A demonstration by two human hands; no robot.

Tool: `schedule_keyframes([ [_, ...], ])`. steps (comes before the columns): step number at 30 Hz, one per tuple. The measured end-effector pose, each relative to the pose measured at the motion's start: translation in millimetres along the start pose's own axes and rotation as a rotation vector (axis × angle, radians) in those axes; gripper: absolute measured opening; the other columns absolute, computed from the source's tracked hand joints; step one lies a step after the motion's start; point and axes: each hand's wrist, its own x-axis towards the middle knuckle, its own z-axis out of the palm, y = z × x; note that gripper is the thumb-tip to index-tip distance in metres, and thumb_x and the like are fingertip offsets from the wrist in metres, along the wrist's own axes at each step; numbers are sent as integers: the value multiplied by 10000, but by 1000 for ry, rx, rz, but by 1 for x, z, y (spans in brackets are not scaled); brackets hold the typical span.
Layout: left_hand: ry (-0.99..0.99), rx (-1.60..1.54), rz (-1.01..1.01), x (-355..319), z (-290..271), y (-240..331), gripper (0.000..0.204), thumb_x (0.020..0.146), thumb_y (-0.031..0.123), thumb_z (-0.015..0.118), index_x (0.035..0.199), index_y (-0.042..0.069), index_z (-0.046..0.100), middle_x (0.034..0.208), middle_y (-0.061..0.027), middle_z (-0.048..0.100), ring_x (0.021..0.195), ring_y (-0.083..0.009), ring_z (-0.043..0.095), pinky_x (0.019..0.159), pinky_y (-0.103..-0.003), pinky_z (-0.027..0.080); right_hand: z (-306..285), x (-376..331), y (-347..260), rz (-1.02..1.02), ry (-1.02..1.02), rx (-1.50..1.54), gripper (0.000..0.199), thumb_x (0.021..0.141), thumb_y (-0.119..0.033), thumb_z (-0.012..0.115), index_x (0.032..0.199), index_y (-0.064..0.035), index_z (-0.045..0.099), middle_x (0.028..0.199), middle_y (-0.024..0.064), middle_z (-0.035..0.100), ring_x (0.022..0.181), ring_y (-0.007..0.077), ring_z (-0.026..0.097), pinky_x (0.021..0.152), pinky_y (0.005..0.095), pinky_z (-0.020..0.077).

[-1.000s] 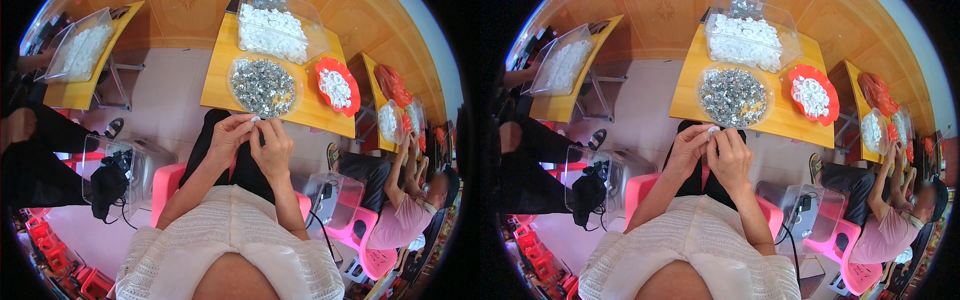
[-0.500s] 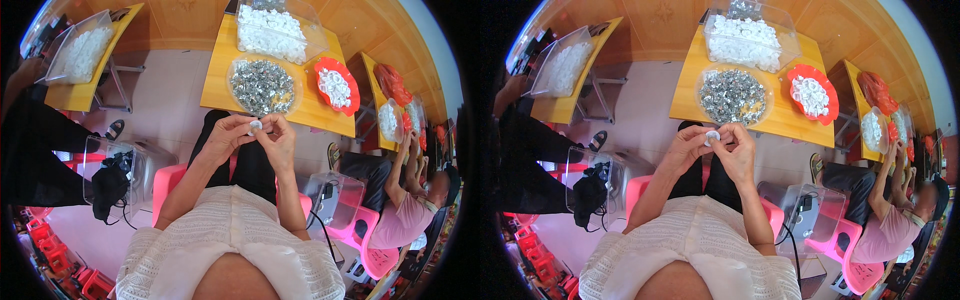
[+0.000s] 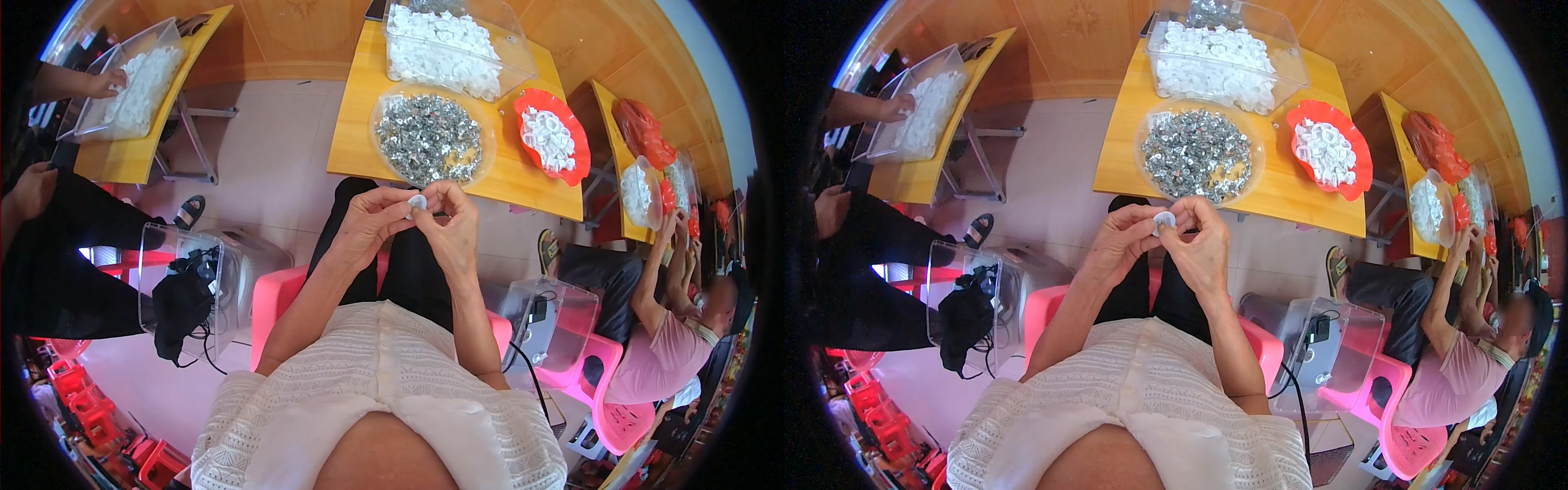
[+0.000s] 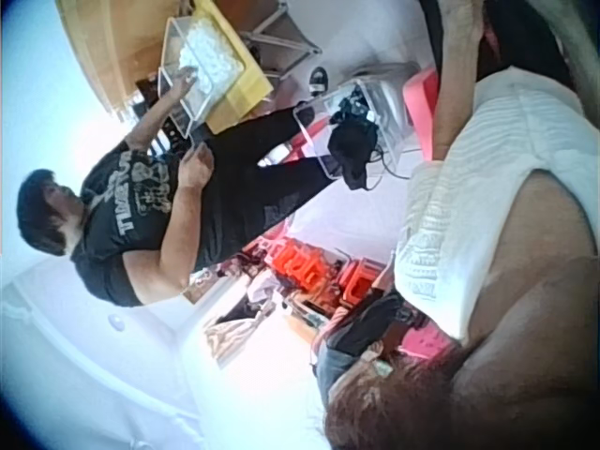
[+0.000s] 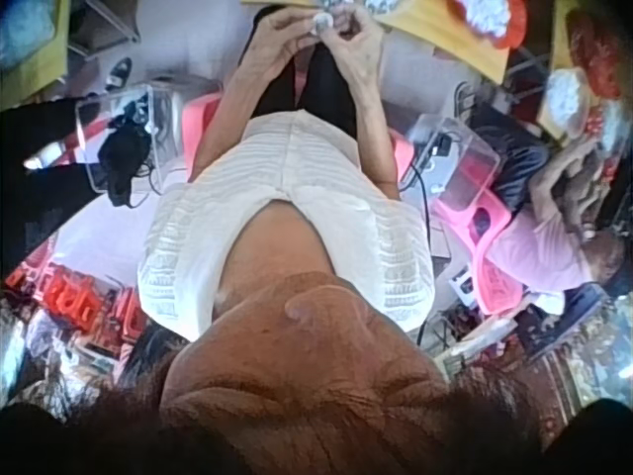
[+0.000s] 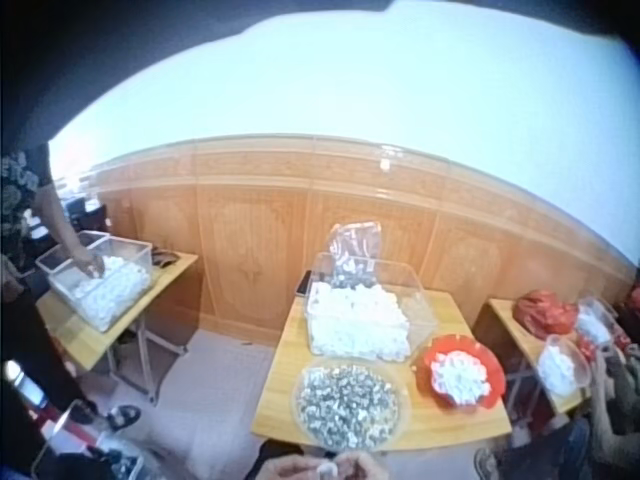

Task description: The person assembles small components by taking plastic bases and metal pieces from containers on the table and inserting the metal pieces into the plastic bases by hand.

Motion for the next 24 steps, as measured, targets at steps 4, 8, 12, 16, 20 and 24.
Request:
schedule_keyframes([
  [4,-8,41,4,-1,-3,-2,167,825,63,585,987,43,623,971,-66,622,896,-148,604,796,-287,516,0,-1,4,-14,15,-52,143,708,10,637,808,-34,544,699,-33,517,606,24,489,545,179,443],
  [8,-38,80,35,1,-5,-2,167,823,61,588,985,45,625,971,-62,622,894,-146,604,787,-283,516,2,-2,2,-98,61,-167,133,681,8,641,776,-36,559,696,-22,524,600,38,502,550,197,452],
  [12,13,54,-2,4,-6,1,167,821,57,597,980,16,624,951,-81,622,867,-147,610,795,-289,526,1,3,8,-124,59,-242,117,699,3,643,782,-40,572,701,-19,529,607,44,510,558,193,446],
  [16,20,-35,-85,8,-5,-2,181,839,65,573,1008,8,606,962,-82,616,864,-147,611,772,-271,537,-13,8,9,30,-78,96,100,736,5,643,813,-28,589,705,-18,555,624,40,516,580,188,437],
  [20,44,52,-86,12,-3,-7,295,869,136,541,1135,12,510,1060,-92,576,903,-167,605,786,-281,517,-21,9,17,40,-59,135,76,761,0,642,827,-14,607,703,-17,584,656,33,534,590,170,428],
  [24,57,45,-96,10,-3,4,334,890,161,503,1193,32,452,1090,-116,557,924,-228,605,785,-299,510,-37,33,18,13,62,139,89,750,-2,645,831,-24,615,723,-14,584,653,41,524,585,182,427],
])
